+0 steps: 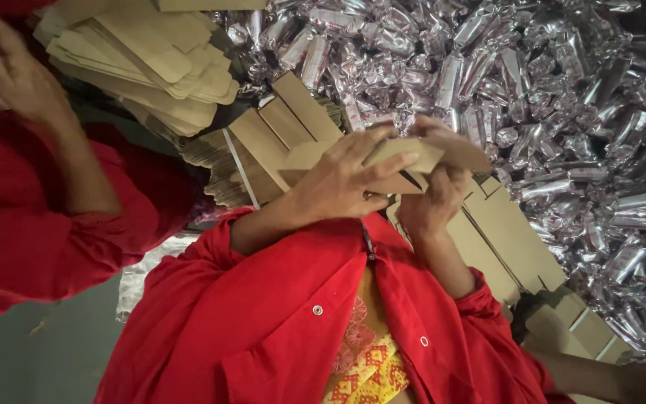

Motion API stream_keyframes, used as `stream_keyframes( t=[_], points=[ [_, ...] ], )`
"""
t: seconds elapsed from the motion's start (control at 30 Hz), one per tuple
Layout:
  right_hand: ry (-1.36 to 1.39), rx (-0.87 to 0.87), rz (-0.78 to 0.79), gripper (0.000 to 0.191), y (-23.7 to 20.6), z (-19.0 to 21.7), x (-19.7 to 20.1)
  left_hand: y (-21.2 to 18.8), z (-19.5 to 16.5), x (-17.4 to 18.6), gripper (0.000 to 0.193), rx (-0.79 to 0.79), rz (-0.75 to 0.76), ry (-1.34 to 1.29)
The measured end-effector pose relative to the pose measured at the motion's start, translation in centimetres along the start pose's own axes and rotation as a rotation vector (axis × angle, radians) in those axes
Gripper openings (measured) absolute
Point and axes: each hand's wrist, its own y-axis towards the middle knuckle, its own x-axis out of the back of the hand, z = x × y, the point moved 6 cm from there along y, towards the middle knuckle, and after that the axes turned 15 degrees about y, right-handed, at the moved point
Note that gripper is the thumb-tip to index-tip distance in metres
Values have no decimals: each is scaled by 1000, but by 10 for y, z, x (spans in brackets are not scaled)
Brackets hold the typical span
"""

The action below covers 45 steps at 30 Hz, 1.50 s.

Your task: The person folds flat cardboard pieces into small boxes and places them on a pile. The person works alongside another worker in a red shirt at a table covered with silver-wrapped items.

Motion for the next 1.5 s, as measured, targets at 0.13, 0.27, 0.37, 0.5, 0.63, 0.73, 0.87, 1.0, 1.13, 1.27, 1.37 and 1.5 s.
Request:
stream_keyframes(
  t=[0.13,0.27,0.37,0.5,0.63,0.73,0.87,1.0,1.13,1.27,1.37,1.5],
  points=[
    [-232,293,16,49,-7,11,-7,-5,-1,3,102,28,36,-69],
    [-227,234,16,74,-7,10,-12,0,-8,8,99,1,30,32],
    [-197,228,-66,73,-8,12,-9,3,-10,10,93,-18,12,77],
    [-75,161,11,70,-9,10,-12,2,-8,7,92,-2,17,17],
    [-200,171,62,56,-10,12,-14,1,-4,1,95,76,32,4],
    [-288,194,58,52,-9,12,-15,0,-4,0,104,86,13,-24],
    [-320,242,64,45,-7,14,-16,0,-3,-1,116,85,-8,-29],
    [-704,432,222,40,-10,25,-26,0,-1,-6,120,137,59,-51],
    [-788,427,220,44,-13,24,-22,1,-3,-5,121,125,29,-85],
    [-613,584,245,16,-17,19,-19,2,-4,-7,120,112,28,-95],
    [-650,569,266,9,-17,14,-16,2,-3,-8,119,126,38,-86],
    [-679,538,295,12,-19,12,-14,1,0,-8,120,144,57,-89]
  ],
)
